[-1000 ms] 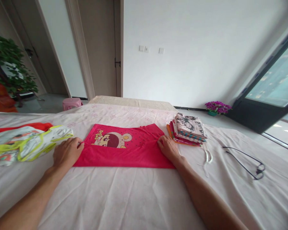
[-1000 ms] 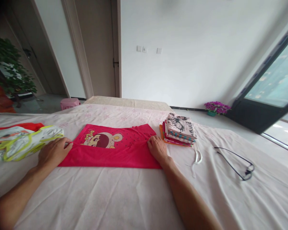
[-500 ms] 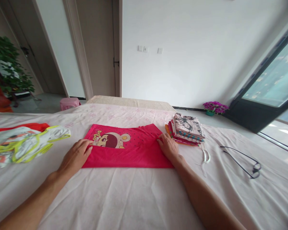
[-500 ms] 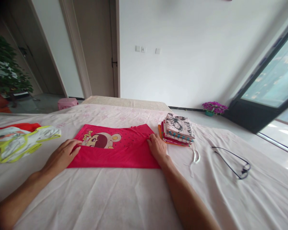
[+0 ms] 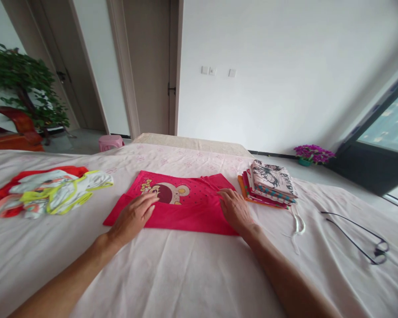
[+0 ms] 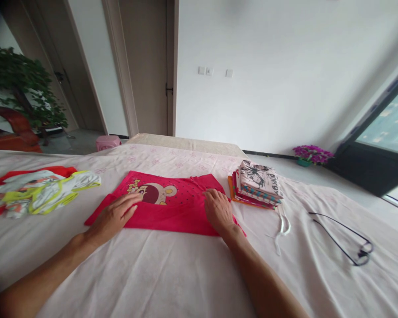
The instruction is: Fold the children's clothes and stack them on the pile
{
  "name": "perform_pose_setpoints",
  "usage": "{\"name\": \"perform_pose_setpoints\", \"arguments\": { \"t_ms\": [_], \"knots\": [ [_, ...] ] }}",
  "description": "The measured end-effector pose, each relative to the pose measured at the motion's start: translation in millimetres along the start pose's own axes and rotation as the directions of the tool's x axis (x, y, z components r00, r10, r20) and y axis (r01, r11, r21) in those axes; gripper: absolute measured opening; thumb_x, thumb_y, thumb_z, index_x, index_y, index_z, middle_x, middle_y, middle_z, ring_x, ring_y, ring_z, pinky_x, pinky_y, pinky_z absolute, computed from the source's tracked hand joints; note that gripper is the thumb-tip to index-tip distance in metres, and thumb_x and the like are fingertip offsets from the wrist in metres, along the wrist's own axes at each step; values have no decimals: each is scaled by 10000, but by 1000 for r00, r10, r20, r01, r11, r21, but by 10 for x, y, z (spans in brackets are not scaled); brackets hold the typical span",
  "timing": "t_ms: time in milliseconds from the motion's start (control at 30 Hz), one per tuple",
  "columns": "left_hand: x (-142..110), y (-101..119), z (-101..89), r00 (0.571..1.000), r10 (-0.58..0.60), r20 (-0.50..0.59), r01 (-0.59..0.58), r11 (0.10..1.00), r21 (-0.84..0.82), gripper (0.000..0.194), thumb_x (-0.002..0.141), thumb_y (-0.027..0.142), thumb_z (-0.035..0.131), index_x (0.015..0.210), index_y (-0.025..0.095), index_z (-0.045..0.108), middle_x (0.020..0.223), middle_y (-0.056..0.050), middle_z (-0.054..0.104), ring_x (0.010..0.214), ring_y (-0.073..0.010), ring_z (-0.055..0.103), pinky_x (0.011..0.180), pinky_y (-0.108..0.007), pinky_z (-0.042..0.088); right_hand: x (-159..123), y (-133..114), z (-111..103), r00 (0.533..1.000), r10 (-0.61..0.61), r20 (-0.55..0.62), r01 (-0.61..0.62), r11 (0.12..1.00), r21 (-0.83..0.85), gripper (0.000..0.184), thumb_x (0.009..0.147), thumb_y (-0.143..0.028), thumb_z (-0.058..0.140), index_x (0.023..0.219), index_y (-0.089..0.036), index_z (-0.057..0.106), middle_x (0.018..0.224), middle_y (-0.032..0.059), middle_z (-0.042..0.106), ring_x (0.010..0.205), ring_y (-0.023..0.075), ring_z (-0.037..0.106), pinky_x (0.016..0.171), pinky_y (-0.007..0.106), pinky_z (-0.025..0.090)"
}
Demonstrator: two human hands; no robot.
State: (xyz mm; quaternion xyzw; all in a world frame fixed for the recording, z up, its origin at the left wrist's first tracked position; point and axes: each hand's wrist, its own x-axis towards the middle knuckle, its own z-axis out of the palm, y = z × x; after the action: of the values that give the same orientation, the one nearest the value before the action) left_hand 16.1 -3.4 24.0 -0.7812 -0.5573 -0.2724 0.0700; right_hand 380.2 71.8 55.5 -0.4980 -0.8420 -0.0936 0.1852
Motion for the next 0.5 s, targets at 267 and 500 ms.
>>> {"name": "perform_pose_setpoints", "arguments": {
  "t_ms": [267, 500],
  "knots": [
    [-43, 181, 82, 928, 148, 341, -137, 989, -55, 527, 992, 469, 355, 1495, 315, 368, 1566, -52, 364, 1451, -237, 319, 1186, -472, 255, -165, -39, 325, 969, -122, 214, 114, 992, 47, 565, 1017, -456, 327, 1524, -207, 325, 1576, 87, 328, 1469, 247, 247, 1194, 482, 203],
    [-83, -144, 67, 938, 0, 346, -43, 992, 117, 576, 970, 515, 347, 1509, 313, 341, 1597, -59, 300, 1479, -253, 249, 1179, -478, 214, -165, 22, 319, 964, 27, 265, -22, 999, -23, 618, 1017, -509, 294, 1547, -192, 278, 1606, 75, 243, 1493, 245, 166, 1211, 460, 154]
  ]
}}
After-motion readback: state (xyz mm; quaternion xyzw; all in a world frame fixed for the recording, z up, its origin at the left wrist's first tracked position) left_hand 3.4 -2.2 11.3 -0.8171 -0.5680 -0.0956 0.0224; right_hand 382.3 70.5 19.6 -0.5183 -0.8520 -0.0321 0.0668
